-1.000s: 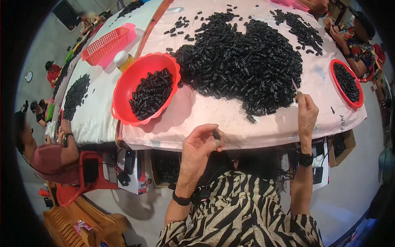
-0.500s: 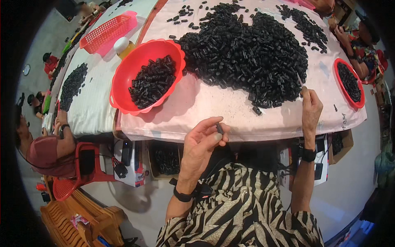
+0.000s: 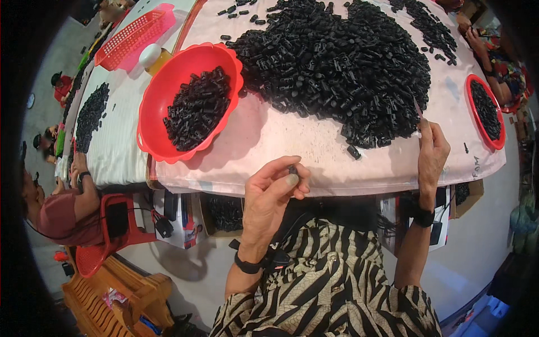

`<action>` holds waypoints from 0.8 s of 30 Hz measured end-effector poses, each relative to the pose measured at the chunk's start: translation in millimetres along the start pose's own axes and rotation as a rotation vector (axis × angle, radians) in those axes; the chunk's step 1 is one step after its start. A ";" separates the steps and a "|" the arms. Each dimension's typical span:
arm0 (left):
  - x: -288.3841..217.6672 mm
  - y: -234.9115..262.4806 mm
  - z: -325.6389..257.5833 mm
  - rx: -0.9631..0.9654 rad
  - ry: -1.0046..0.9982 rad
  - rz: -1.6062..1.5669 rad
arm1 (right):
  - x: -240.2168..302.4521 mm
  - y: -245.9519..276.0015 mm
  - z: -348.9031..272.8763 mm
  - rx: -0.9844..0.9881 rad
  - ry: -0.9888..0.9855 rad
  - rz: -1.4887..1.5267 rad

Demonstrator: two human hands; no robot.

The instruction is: Trimming excess material from small black shoe components using a blade.

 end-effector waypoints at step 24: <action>13.5 -11.3 53.7 -0.091 0.079 0.009 | -15.8 3.8 2.0 0.024 -0.149 0.050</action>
Point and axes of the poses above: each hand's wrist, its own z-axis towards the middle knuckle, its own y-axis out of the back of the hand, x = y × z, the point moved 10 cm from there along z, towards the middle knuckle, and after that the axes turned 12 degrees about -z, right-handed, at the moved point
